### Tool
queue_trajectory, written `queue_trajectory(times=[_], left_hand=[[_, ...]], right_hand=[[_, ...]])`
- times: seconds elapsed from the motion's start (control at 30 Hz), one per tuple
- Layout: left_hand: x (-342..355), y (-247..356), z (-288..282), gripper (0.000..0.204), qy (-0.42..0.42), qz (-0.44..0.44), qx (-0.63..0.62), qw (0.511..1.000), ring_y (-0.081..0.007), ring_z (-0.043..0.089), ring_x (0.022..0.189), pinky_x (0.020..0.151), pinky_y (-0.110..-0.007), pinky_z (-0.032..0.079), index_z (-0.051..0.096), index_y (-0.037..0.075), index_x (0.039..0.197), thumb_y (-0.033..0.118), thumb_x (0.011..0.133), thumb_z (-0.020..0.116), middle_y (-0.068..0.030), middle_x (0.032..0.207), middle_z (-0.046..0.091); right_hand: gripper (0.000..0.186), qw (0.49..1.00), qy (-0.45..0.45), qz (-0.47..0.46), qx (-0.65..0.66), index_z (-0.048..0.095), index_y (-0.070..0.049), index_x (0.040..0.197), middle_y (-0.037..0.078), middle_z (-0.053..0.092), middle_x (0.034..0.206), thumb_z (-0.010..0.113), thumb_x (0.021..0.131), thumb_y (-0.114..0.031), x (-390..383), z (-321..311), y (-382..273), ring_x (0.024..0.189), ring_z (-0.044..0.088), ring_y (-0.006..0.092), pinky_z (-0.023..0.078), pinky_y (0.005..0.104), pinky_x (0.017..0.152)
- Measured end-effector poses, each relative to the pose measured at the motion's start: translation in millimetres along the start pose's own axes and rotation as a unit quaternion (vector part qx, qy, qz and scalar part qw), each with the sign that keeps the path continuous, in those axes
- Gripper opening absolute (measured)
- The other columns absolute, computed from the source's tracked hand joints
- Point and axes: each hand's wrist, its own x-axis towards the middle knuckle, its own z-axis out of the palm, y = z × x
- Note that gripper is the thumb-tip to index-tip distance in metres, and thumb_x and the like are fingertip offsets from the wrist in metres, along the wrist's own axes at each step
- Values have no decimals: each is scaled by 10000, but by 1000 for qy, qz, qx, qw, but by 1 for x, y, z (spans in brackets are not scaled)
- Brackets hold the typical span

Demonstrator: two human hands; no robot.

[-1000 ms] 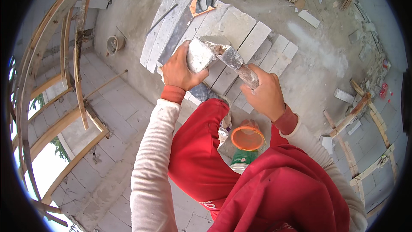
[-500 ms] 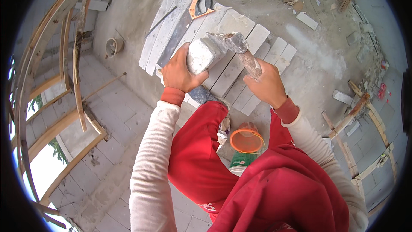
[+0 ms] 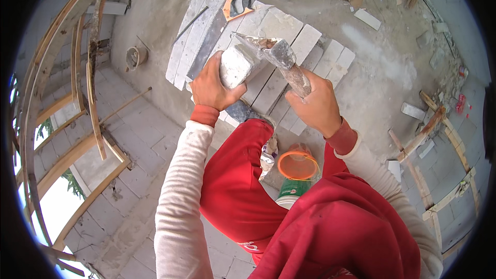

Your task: The person shapes a block using a small axe, lifts the block to place it on top of a wall, and then sweeps the concrete floor with a broom.

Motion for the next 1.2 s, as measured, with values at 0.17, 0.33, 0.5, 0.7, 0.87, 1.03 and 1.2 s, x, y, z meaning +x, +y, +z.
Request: queue_trajectory(times=[0.17,0.33,0.5,0.7,0.87,1.03,1.2], left_hand=[[-2,0,0,899,-2,16,9,1000,-356,722,989,805,-462,579,564,72,1364,427,572,797,-150,1214,702],[-6,-4,4,906,6,15,12,1000,-356,723,982,813,-444,583,564,54,1358,429,570,809,-158,1185,706],[-4,7,3,916,8,29,17,999,-357,724,992,839,-427,586,552,42,1366,427,581,824,-173,1177,710],[-5,6,5,884,26,35,22,999,-339,725,967,779,-438,584,567,56,1345,425,579,813,-146,1174,704],[-7,0,3,887,29,44,25,998,-330,726,965,779,-435,590,563,63,1352,421,581,818,-137,1179,703],[-13,3,7,915,37,47,24,998,-322,724,973,778,-418,594,552,63,1371,430,577,821,-129,1175,702],[-16,5,4,921,13,33,10,999,-361,724,986,835,-432,588,540,23,1380,407,592,824,-177,1175,710]], right_hand=[[302,997,-45,12,-59,685,-11,1075,255,688,824,689,800,-137,22,3,30,783,657,472,538,520,727],[330,996,-31,-9,-87,680,7,1089,255,675,818,724,784,-112,6,11,23,769,676,442,527,492,728],[333,990,-70,48,-109,690,-16,1100,240,730,946,700,806,-171,47,19,50,921,681,467,532,537,869],[248,995,-76,2,-60,672,-27,1015,242,716,880,686,805,-157,22,6,15,873,676,481,541,550,787],[313,988,-92,5,-125,672,-13,1081,229,693,821,717,792,-123,46,10,16,824,667,472,534,508,744],[295,992,-58,18,-112,688,-29,1076,238,729,883,708,819,-172,25,25,37,875,698,462,553,542,805],[330,988,-90,38,-123,694,-30,1113,244,732,927,712,819,-180,45,20,31,913,695,464,554,538,824]])
